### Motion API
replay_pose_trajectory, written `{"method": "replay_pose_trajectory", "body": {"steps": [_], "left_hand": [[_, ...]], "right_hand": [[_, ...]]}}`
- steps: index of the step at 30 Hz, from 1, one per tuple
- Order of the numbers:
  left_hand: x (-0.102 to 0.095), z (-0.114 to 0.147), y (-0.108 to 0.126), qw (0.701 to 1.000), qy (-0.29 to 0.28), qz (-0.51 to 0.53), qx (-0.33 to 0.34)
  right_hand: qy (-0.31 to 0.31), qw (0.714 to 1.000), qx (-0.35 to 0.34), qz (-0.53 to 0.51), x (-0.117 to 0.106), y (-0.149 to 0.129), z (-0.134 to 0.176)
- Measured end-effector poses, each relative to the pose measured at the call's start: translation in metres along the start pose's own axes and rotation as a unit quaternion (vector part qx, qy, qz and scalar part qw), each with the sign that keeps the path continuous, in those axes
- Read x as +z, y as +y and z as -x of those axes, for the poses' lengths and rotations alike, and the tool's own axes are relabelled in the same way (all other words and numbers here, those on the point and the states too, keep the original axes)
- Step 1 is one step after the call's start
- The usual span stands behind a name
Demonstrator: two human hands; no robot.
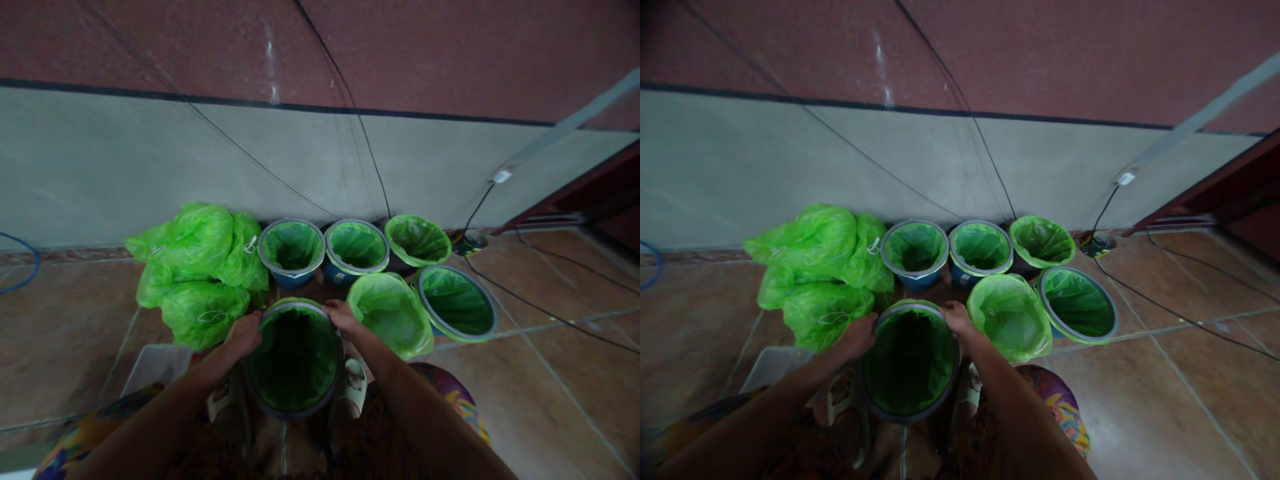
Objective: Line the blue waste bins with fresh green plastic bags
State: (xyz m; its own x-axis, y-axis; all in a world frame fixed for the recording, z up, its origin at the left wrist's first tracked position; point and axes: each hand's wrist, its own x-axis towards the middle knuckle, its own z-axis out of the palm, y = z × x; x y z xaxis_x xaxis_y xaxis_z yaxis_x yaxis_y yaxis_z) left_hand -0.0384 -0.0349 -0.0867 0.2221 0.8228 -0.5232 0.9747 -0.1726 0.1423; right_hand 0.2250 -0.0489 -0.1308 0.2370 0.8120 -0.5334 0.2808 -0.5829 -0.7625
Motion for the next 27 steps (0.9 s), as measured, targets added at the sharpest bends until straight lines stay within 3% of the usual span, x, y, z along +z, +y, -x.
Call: {"method": "replay_pose_trajectory", "body": {"steps": [7, 17, 27], "left_hand": [[-0.01, 0.001, 0.003, 1.0, 0.012, -0.013, 0.026], [-0.018, 0.007, 0.025, 0.997, 0.018, -0.036, 0.07], [-0.012, 0.003, 0.022, 0.999, 0.009, -0.017, 0.036]], "right_hand": [[-0.021, 0.997, 0.059, -0.043, 0.0, -0.002, 0.006], [-0.049, 0.998, -0.023, -0.045, 0.009, -0.01, 0.008], [-0.072, 0.997, 0.003, 0.008, 0.007, -0.015, 0.012]]}}
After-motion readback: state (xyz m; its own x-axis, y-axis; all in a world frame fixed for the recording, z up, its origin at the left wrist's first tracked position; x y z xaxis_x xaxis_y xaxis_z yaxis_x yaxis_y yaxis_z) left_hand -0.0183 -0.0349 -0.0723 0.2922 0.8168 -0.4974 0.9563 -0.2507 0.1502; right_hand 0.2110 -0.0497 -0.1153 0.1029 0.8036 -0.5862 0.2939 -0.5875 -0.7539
